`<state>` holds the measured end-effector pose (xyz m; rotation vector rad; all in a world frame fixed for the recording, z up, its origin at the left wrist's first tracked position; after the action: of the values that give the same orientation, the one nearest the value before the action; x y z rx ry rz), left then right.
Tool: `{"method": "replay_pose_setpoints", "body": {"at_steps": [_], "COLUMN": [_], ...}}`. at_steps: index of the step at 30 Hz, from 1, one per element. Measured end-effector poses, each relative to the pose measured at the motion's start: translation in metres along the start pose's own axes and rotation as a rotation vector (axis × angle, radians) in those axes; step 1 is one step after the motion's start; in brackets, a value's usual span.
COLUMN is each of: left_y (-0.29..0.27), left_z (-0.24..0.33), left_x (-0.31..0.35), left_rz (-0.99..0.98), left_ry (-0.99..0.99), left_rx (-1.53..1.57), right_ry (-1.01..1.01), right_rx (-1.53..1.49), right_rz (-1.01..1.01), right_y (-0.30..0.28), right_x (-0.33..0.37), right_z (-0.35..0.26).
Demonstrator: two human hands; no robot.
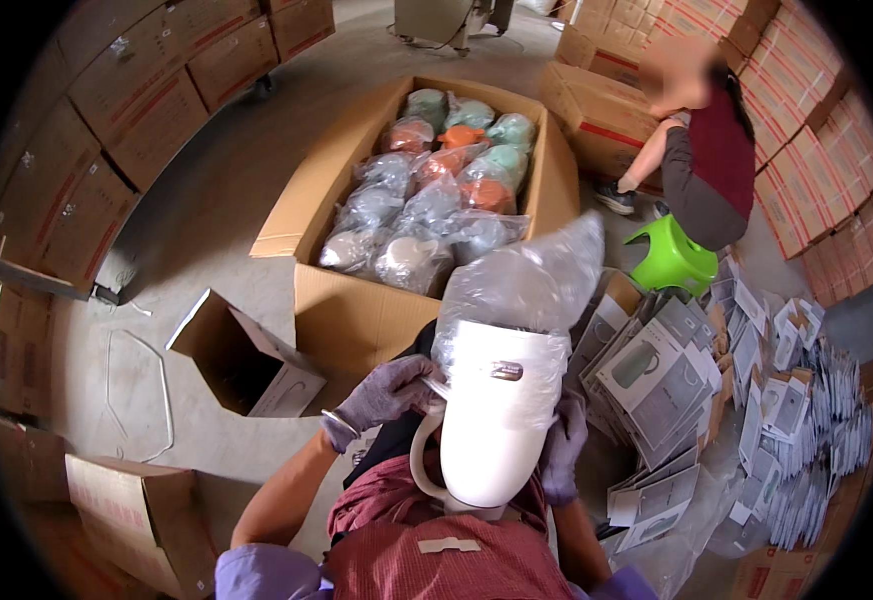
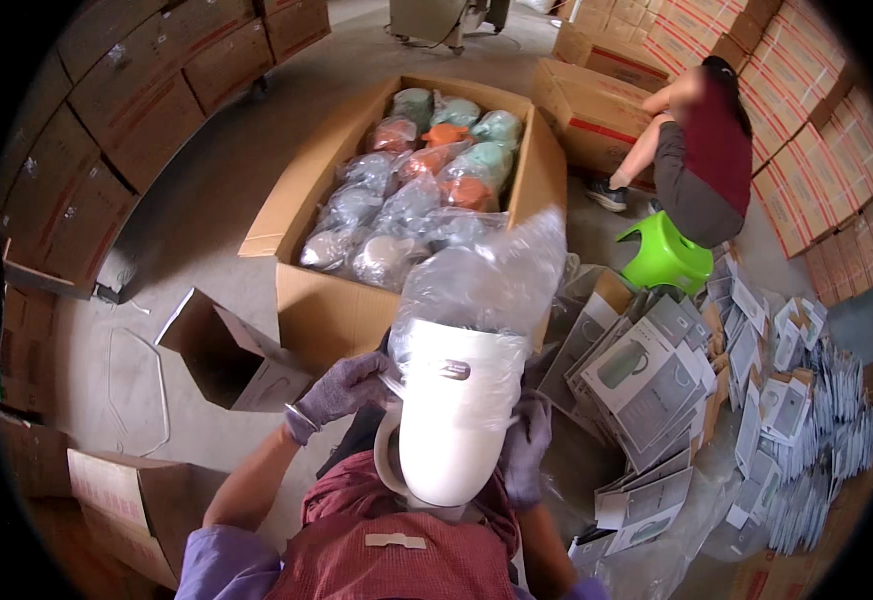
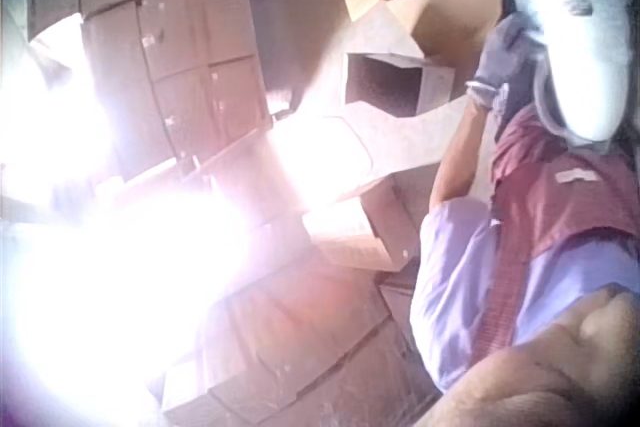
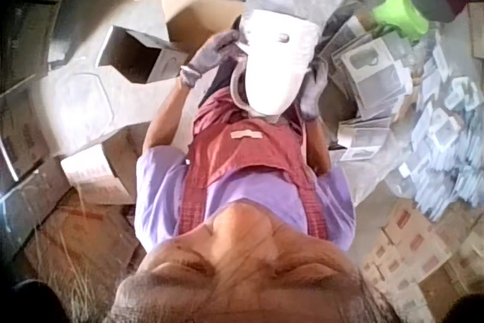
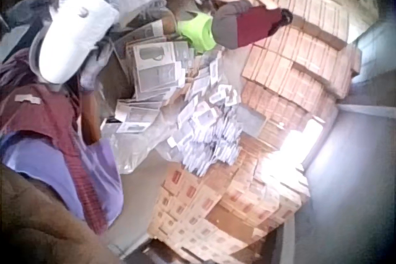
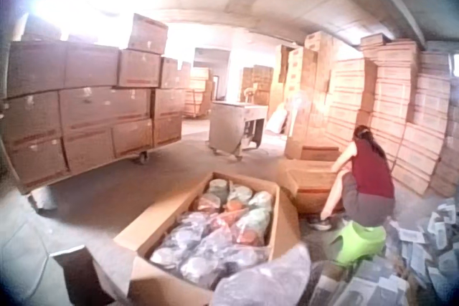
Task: The person sits on the floor and packs small white boxes with plastic-wrapped items. They repeatedly pick up a box, insert a wrapped item, close the box, and place it aside. Another person works nearby in the same warehouse area.
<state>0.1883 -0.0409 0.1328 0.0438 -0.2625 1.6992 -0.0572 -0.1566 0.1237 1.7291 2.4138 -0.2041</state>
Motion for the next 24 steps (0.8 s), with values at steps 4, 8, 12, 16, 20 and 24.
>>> {"method": "replay_pose_setpoints", "body": {"at_steps": [4,8,12,16,20,24], "left_y": [0.012,0.025,0.065,0.038,0.054,0.048], "left_z": [0.001,0.015,0.064,0.032,-0.065,-0.080], "left_x": [0.024,0.020,0.023,0.042,0.133,0.109], "left_rz": [0.091,-0.145,-0.386,-0.125,-0.082,0.221], "left_ry": [0.391,0.359,0.525,0.427,-0.312,-0.150], "left_rx": [-0.496,-0.496,-0.168,-0.313,0.649,0.554], "right_ry": [-0.162,-0.024,-0.024,-0.065,-0.170,0.002], "right_rx": [0.344,0.510,0.420,0.467,0.626,0.339], "right_rz": [-0.148,-0.382,-0.386,-0.331,-0.445,-0.333], "right_y": [-0.009,-0.010,-0.029,-0.025,-0.015,0.003], "right_x": [0.047,0.093,0.112,0.122,0.134,0.109], "right_z": [-0.026,-0.012,0.006,0.001,0.004,-0.015]}}
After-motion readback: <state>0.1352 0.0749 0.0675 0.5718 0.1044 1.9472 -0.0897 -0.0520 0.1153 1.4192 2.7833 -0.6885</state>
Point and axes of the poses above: each hand's wrist, its own x-axis away from the middle knuckle, its own y-axis out of the palm, z = x × y, the point moved 8 cm from there along -x, towards the middle knuckle, and after that the axes turned 10 degrees about -x, right-handed, at the moved point
